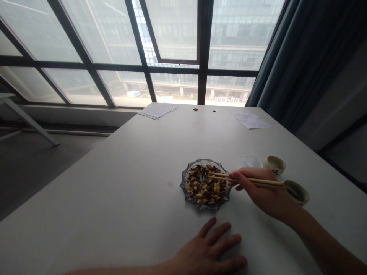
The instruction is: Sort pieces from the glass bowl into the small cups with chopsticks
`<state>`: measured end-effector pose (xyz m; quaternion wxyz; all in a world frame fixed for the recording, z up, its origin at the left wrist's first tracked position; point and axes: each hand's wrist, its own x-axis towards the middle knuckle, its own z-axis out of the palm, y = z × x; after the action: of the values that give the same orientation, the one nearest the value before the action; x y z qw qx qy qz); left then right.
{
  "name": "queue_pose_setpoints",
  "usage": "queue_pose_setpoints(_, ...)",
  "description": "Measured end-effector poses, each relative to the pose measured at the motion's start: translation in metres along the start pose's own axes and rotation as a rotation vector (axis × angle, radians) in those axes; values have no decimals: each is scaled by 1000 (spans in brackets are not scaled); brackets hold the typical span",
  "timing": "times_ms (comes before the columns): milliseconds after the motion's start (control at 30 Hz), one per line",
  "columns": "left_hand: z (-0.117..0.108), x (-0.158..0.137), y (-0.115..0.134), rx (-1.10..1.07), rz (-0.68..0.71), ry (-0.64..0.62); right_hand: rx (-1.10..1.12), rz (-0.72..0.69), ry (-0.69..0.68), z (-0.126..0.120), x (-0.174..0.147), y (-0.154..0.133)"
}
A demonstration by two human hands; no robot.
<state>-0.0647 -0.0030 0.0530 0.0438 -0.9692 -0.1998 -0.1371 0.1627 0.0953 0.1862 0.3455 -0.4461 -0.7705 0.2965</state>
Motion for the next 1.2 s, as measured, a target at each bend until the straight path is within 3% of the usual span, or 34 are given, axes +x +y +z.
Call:
queue_pose_setpoints(167,3,-1,0,12,4,11,90,-14,-5,7,4,6)
queue_pose_setpoints(367,3,0,-1,13,2,47,131,-106,-110,23,6,4)
queue_pose_setpoints(600,3,0,0,20,7,46,23,3,7,14,1,4)
queue_pose_setpoints(833,3,0,-1,0,10,40,121,-178,-116,28,3,3)
queue_pose_setpoints(1100,-3,1,-1,-1,19,-2,47,-108,-16,19,3,3)
queue_pose_setpoints(1200,-1,0,-1,-6,22,-7,99,-154,-68,25,1,0)
